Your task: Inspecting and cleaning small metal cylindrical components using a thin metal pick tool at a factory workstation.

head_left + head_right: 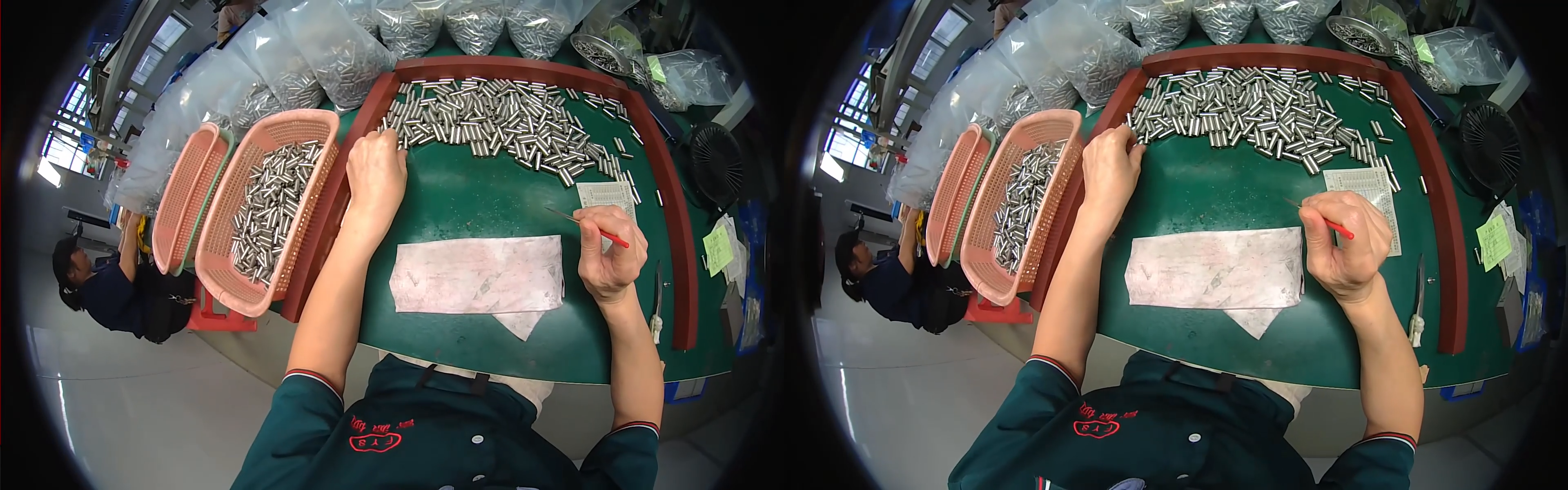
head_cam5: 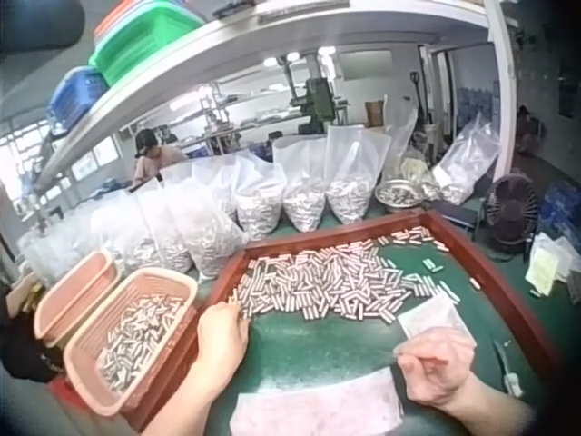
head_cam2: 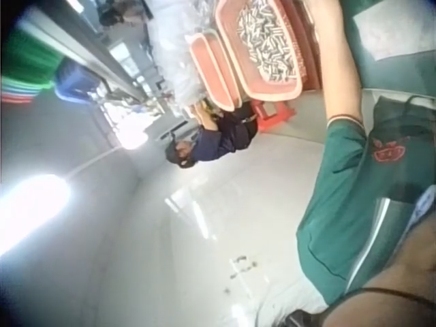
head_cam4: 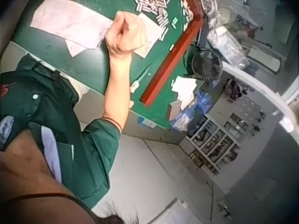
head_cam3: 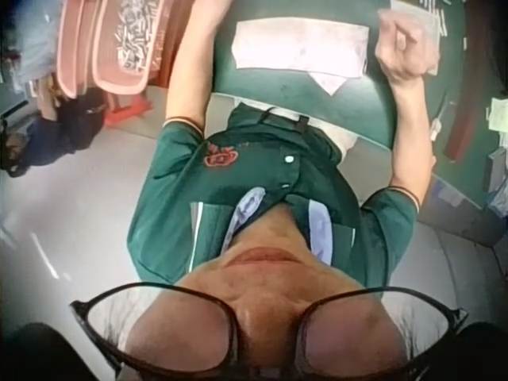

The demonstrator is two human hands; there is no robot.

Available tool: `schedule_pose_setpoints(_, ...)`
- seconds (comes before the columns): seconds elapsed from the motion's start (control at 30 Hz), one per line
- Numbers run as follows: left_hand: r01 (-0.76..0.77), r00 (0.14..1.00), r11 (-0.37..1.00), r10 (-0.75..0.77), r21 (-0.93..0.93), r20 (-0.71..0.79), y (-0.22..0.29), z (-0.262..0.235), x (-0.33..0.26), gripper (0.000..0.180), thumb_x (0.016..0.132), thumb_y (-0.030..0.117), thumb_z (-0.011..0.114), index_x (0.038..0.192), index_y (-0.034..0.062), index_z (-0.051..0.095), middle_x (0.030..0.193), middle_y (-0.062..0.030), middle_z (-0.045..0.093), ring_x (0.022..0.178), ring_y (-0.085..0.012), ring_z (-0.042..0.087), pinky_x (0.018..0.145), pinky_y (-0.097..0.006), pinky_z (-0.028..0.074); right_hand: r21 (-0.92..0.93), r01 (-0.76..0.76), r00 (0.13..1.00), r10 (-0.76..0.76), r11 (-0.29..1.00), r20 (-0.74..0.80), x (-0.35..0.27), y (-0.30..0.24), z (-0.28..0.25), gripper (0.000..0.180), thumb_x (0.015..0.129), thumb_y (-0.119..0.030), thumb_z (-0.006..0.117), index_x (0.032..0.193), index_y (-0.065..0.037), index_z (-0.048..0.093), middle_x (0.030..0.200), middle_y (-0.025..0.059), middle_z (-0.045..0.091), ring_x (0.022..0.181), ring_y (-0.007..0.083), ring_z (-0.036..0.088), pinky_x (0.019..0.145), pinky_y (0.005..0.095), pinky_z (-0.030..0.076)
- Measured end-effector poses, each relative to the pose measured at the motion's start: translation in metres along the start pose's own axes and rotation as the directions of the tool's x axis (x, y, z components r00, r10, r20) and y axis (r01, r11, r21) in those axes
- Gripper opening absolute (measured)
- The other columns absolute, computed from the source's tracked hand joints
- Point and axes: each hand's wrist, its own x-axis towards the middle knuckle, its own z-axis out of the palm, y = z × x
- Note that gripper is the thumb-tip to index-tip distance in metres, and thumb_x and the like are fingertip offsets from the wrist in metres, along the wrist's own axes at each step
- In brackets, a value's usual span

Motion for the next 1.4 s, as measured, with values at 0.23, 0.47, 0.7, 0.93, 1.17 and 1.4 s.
schedule_pose_setpoints(0.23,0.02,1.0,0.995,-0.022,0.094,0.017,0.004,0.01,0.001,0.013,0.063,0.004,0.067,0.065,-0.0013,0.056,0.066,-0.0198,0.058,0.065,-0.0357,0.06,0.056,-0.043,0.049,0.002,0.006,1.0,-0.006,1.0,-0.003,0.001,0.0,0.0,0.015,0.077,0.0,0.062,0.075,-0.001,0.047,0.06,0.0091,0.057,0.049,0.0212,0.056,0.045,0.0268,0.044)
schedule_pose_setpoints(0.47,-0.031,0.998,0.974,0.019,0.223,0.057,0.002,0.01,0.009,0.006,0.063,0.002,0.056,0.065,-0.0015,0.053,0.063,-0.0208,0.058,0.061,-0.0367,0.059,0.051,-0.046,0.047,0.012,0.003,1.0,-0.003,1.0,-0.004,0.002,-0.001,0.001,0.017,0.075,0.0,0.063,0.073,-0.002,0.047,0.059,0.0077,0.057,0.048,0.021,0.055,0.043,0.027,0.042)
schedule_pose_setpoints(0.7,-0.049,0.993,0.99,0.035,-0.134,-0.11,0.014,-0.019,0.019,0.024,0.068,-0.002,0.055,0.092,-0.0025,0.056,0.065,-0.0192,0.059,0.06,-0.0349,0.058,0.056,-0.039,0.048,-0.012,-0.003,1.0,0.003,1.0,-0.018,0.001,0.001,0.0,0.017,0.075,0.0,0.064,0.073,-0.002,0.047,0.059,0.0078,0.057,0.048,0.0213,0.055,0.044,0.0269,0.042)
schedule_pose_setpoints(0.93,0.554,0.829,-0.088,-0.037,-0.828,0.558,0.035,-0.025,0.009,0.022,0.086,0.009,0.054,0.106,0.001,0.053,0.086,-0.0097,0.063,0.074,-0.0117,0.059,0.067,-0.022,0.047,-0.031,-0.041,0.998,0.04,0.999,-0.055,-0.001,0.001,-0.004,0.014,0.076,-0.002,0.065,0.077,0.0,0.05,0.063,0.0089,0.057,0.05,0.0217,0.054,0.044,0.0273,0.043)
schedule_pose_setpoints(1.17,0.536,0.844,0.028,-0.018,-0.844,0.536,0.057,-0.02,-0.013,0.01,0.084,0.011,0.058,0.09,0.0047,0.052,0.08,-0.005,0.061,0.071,-0.0084,0.055,0.065,-0.02,0.044,0.095,-0.087,0.99,0.097,0.992,-0.102,0.0,-0.015,-0.003,0.016,0.081,-0.008,0.061,0.084,0.003,0.052,0.068,0.0098,0.059,0.053,0.022,0.056,0.043,0.027,0.044)
schedule_pose_setpoints(1.4,0.714,0.695,-0.129,0.009,-0.688,0.719,0.067,-0.022,-0.019,0.006,0.081,0.005,0.058,0.082,0.0017,0.052,0.076,-0.01,0.062,0.062,-0.0108,0.057,0.059,-0.022,0.048,0.148,-0.05,0.997,0.058,0.988,-0.05,0.0,-0.022,0.005,0.019,0.085,-0.019,0.057,0.087,-0.001,0.053,0.07,0.0088,0.06,0.056,0.0203,0.059,0.045,0.0255,0.046)
